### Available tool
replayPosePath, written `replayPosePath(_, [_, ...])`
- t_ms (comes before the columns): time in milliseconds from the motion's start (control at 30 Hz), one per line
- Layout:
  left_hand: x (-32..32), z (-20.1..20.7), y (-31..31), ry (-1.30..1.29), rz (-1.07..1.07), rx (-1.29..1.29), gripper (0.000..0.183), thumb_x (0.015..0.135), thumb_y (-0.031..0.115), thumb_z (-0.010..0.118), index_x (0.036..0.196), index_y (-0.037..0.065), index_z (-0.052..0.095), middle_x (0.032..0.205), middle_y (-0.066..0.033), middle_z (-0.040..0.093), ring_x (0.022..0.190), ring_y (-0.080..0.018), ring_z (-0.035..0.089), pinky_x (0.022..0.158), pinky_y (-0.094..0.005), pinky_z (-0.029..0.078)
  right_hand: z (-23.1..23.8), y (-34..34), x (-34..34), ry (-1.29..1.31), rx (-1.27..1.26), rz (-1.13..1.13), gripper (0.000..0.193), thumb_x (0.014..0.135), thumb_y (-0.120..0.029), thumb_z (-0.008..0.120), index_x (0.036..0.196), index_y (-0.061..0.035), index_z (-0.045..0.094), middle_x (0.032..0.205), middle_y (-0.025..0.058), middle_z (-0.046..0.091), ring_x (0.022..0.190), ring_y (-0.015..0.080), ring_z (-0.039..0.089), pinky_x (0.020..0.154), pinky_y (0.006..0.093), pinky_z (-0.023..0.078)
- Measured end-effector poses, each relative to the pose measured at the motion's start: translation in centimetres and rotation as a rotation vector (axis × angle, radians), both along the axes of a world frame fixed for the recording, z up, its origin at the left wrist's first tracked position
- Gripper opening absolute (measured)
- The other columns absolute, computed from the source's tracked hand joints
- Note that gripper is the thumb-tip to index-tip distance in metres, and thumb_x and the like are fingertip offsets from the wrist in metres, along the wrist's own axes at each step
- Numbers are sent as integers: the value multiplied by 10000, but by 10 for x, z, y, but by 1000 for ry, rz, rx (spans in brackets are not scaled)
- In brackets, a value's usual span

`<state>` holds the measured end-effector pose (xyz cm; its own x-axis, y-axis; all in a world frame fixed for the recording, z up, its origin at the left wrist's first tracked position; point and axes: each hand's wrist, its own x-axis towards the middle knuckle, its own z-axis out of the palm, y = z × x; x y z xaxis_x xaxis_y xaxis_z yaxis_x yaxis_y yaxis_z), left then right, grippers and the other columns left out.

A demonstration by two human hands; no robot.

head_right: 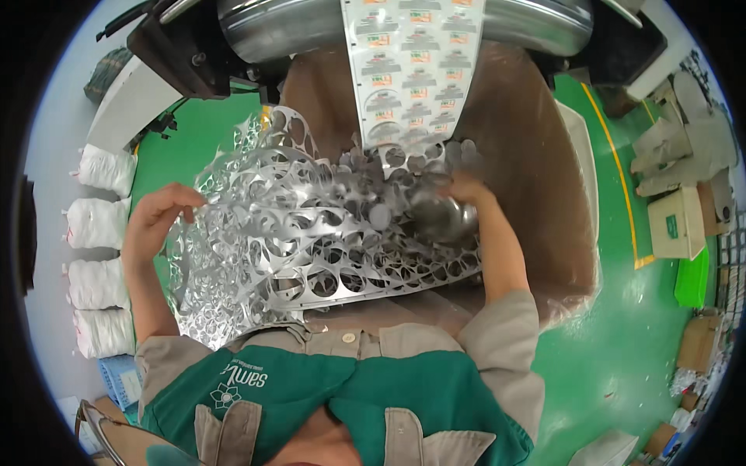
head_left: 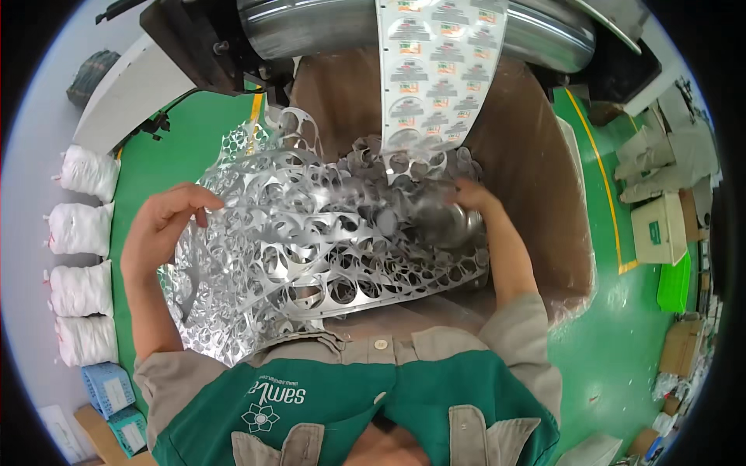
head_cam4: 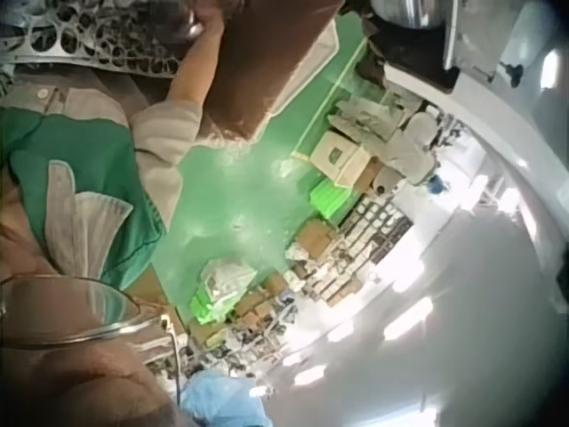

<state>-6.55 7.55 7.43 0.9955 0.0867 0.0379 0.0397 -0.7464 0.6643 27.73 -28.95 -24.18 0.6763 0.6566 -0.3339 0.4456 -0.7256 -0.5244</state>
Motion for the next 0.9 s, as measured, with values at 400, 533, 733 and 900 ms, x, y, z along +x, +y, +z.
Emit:
replayPosePath(400, [27,-75,-10,61,225,149,283,755,302,666,832,31,639,777,-120,616,681,-249,582,617,-348,441,188,12,-10,803,1281,132,581,737,-255,714,1207,-12,475,1136,140,566,988,215,582,808,331,508])
replayPosePath(533, [24,-88,-9,113,294,209,249,744,268,677,758,23,633,754,-94,600,679,-252,578,619,-357,437,42,-6,18,982,1464,-481,535,813,-389,617,1220,-75,469,1150,110,542,1003,225,547,805,365,480])
replayPosePath(733, [36,-94,-21,-232,154,326,332,726,9,593,1052,72,571,1185,-143,502,1164,-318,427,970,-389,355,-50,-23,-7,26,-509,18,675,662,-388,718,1171,6,517,1232,231,485,1137,325,479,917,371,402])
replayPosePath(900, [74,-74,-55,-98,-240,83,542,744,102,604,1262,154,452,1238,-161,491,1219,-349,367,1022,-491,255,8,6,7,76,-626,375,585,638,-333,689,1105,-7,555,1074,196,595,993,310,579,827,380,458])
